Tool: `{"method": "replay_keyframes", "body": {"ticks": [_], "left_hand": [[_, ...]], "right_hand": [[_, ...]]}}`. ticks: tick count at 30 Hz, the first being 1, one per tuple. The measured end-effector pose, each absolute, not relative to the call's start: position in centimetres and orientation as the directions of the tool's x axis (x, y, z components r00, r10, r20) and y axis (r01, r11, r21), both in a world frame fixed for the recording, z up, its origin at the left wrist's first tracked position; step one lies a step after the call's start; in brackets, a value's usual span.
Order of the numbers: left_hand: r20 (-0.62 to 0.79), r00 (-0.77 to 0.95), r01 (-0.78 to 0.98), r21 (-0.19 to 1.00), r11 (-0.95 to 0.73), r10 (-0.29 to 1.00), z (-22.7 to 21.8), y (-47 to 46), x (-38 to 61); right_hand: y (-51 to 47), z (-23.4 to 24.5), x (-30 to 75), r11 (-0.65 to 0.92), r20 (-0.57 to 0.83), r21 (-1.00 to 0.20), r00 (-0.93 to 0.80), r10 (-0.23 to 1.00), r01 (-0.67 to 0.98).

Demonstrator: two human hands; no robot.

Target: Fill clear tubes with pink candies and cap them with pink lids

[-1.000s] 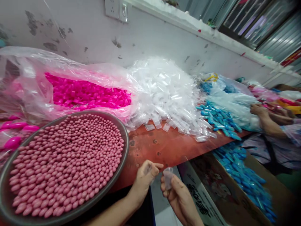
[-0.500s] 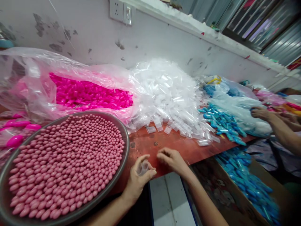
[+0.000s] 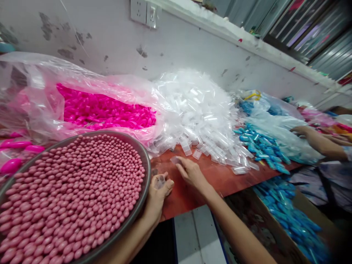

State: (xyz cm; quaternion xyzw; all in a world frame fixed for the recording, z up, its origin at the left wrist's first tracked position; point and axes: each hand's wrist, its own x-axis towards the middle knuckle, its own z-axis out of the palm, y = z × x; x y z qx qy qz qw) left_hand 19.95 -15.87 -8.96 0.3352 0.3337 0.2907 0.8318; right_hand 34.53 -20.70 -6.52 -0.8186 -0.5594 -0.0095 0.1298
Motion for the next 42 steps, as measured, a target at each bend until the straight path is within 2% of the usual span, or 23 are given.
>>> {"method": "replay_keyframes", "body": {"ticks": [2,5,7,8,9,10,13,15,18,24,26,28,30,34,37,40,42], "left_hand": [[-0.354,0.601,-0.294,0.735,0.610,0.716,-9.0,-15.7,20.4],[-0.338,0.598,-0.304,0.743,0.596,0.727,-8.9,-15.7,20.6],[-0.346,0.602,-0.278,0.754,0.595,0.720,-8.8,-15.8,20.3],[-0.348,0.611,-0.259,0.761,0.595,0.711,-8.7,-15.9,20.2],[-0.345,0.624,-0.241,0.768,0.593,0.701,-8.7,-16.0,20.0],[-0.337,0.640,-0.226,0.776,0.588,0.691,-8.6,-16.1,19.9],[-0.302,0.675,-0.207,0.798,0.566,0.673,-8.5,-16.4,19.5],[-0.296,0.680,-0.208,0.800,0.563,0.671,-8.5,-16.3,19.3],[-0.284,0.680,-0.232,0.791,0.566,0.676,-8.3,-16.0,18.9],[-0.239,0.743,-0.303,0.713,0.632,0.625,-8.3,-15.6,18.7],[-0.216,0.775,-0.317,0.680,0.661,0.594,-8.3,-15.7,18.6],[-0.186,0.808,-0.314,0.666,0.677,0.559,-8.3,-15.9,18.3],[-0.139,0.843,-0.304,0.675,0.672,0.520,-8.1,-16.1,17.9],[-0.023,0.915,-0.256,0.739,0.623,0.403,-7.5,-16.1,16.6],[0.030,0.959,-0.202,0.770,0.605,0.283,-7.3,-16.3,15.8],[0.060,0.971,-0.196,0.753,0.628,0.231,-7.0,-16.9,15.4],[0.046,0.964,-0.208,0.741,0.639,0.260,-6.5,-17.6,15.1]], "right_hand": [[-22.4,-5.6,31.6,-0.293,0.148,-0.257,0.337,0.930,0.921],[-24.2,-3.7,29.9,-0.124,0.046,-0.538,0.176,0.983,0.834],[-24.5,-2.8,31.7,-0.256,-0.097,-0.646,0.255,0.962,0.719],[-24.4,-2.6,33.3,-0.401,-0.151,-0.635,0.402,0.903,0.660],[-24.1,-2.6,35.2,-0.592,-0.114,-0.571,0.660,0.743,0.568],[-23.7,-2.8,37.2,-0.672,-0.060,-0.534,0.770,0.635,0.513],[-22.1,-4.2,42.3,-0.754,0.003,-0.513,0.879,0.478,0.411],[-21.2,-5.2,44.1,-0.744,-0.007,-0.549,0.888,0.460,0.381],[-21.0,-6.2,44.6,-0.662,-0.053,-0.655,0.852,0.521,0.364],[-24.9,-5.3,38.5,-0.392,-0.113,-0.861,0.631,0.768,0.323],[-25.9,-5.0,35.3,-0.284,-0.155,-0.935,0.473,0.867,0.213],[-26.4,-5.1,32.5,-0.184,-0.142,-0.980,0.390,0.910,0.073],[-26.6,-5.5,30.8,-0.140,-0.127,-0.990,0.369,0.921,0.008],[-27.1,-6.0,30.1,-0.141,-0.129,-0.990,0.319,0.939,0.013],[-27.5,-5.4,29.9,-0.108,-0.114,-0.993,0.165,0.980,-0.040],[-27.9,-4.2,28.8,-0.139,-0.137,-0.989,0.038,0.990,0.048],[-28.3,-3.3,27.5,-0.127,-0.116,-0.978,0.076,0.990,0.166]]}}
